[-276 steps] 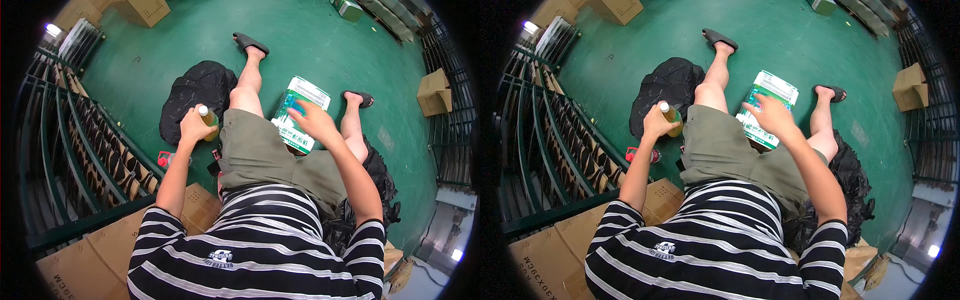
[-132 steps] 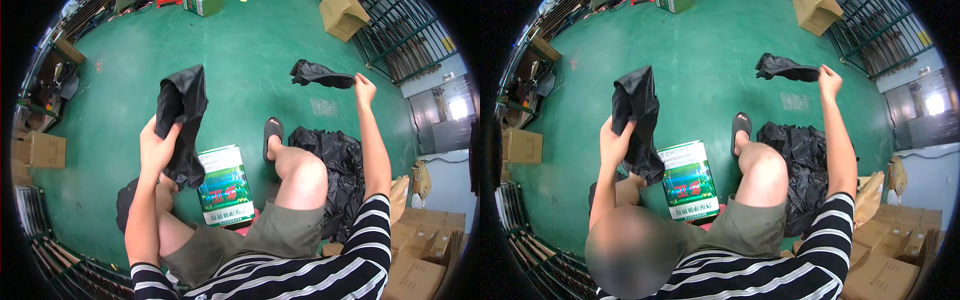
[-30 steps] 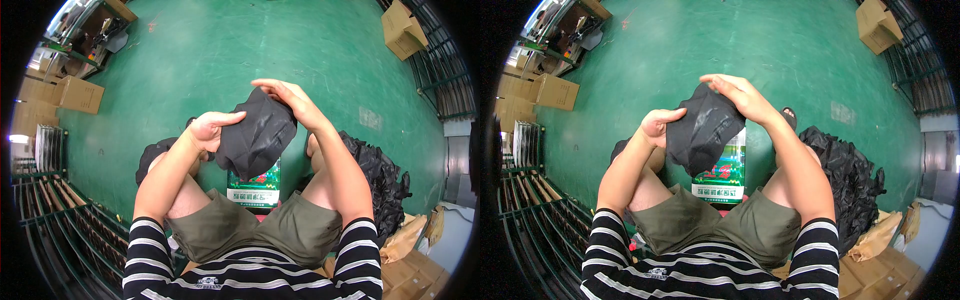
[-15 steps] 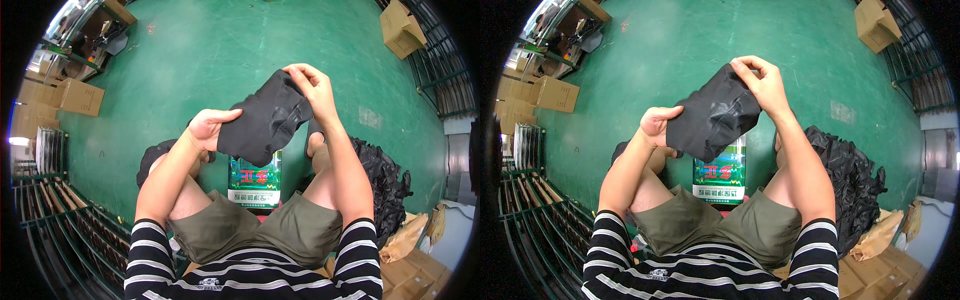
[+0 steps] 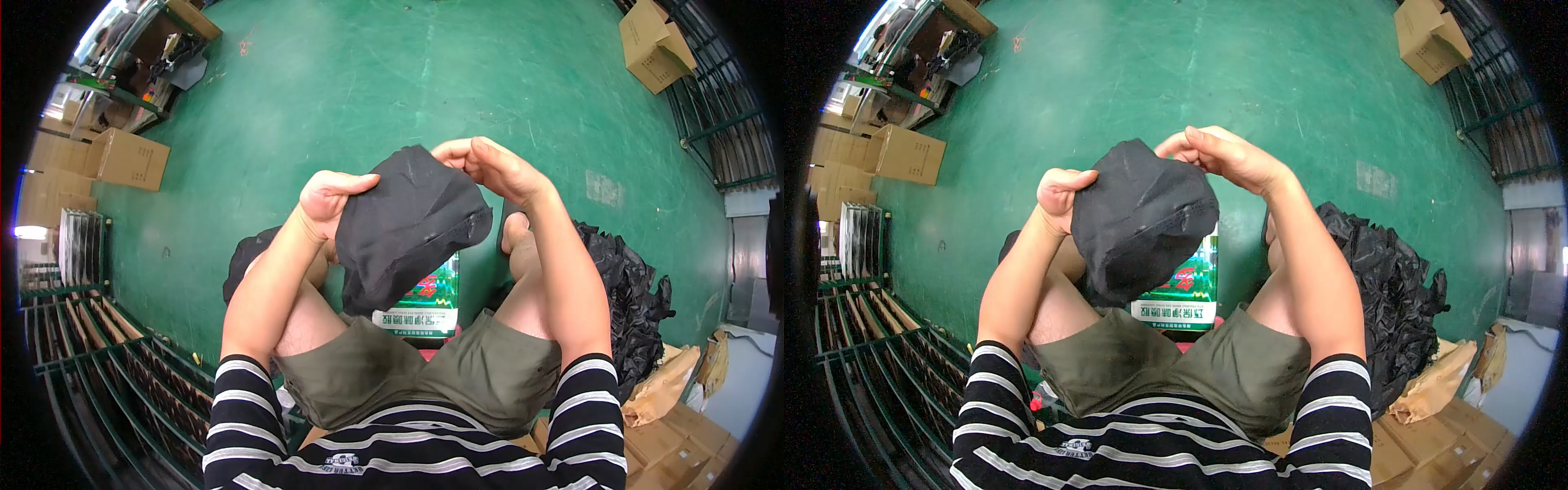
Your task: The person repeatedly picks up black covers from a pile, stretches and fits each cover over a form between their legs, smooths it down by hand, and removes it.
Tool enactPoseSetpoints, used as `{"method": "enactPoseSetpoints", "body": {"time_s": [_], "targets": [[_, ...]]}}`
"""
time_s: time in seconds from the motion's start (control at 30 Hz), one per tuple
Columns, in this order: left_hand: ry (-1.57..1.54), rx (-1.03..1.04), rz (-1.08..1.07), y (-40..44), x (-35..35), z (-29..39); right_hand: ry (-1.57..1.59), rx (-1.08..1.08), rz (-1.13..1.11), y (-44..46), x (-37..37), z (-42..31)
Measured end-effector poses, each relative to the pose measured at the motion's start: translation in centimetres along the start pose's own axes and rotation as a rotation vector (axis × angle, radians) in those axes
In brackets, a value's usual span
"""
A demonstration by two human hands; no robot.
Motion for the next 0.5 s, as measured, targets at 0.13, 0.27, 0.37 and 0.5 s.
{"method": "enactPoseSetpoints", "body": {"time_s": [0.13, 0.27, 0.37, 0.5], "targets": [[0.126, -0.092, -0.070, -1.9, -0.9, 1.2, -0.052, 0.250, -0.120, -1.4, -2.6, 0.9], [0.532, -0.411, 0.176, -2.5, 0.5, 1.3, -0.053, 0.233, -0.069, -2.7, -1.5, -0.3], [0.821, -0.752, 0.322, -2.7, 0.5, 1.0, -0.079, 0.190, -0.047, -4.3, -1.3, -0.3], [1.031, -0.867, 0.299, -6.2, -2.5, 0.5, -0.265, 0.340, -0.124, -6.3, 0.9, 0.4]]}}
Point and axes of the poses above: each hand's wrist, its own y-axis towards the middle knuckle, its own x-axis out of the palm, z = x × y, the point moved 4 cm from there along y, towards the middle knuckle, and after that the axes turned 15 degrees about -z, right-handed, at the moved point
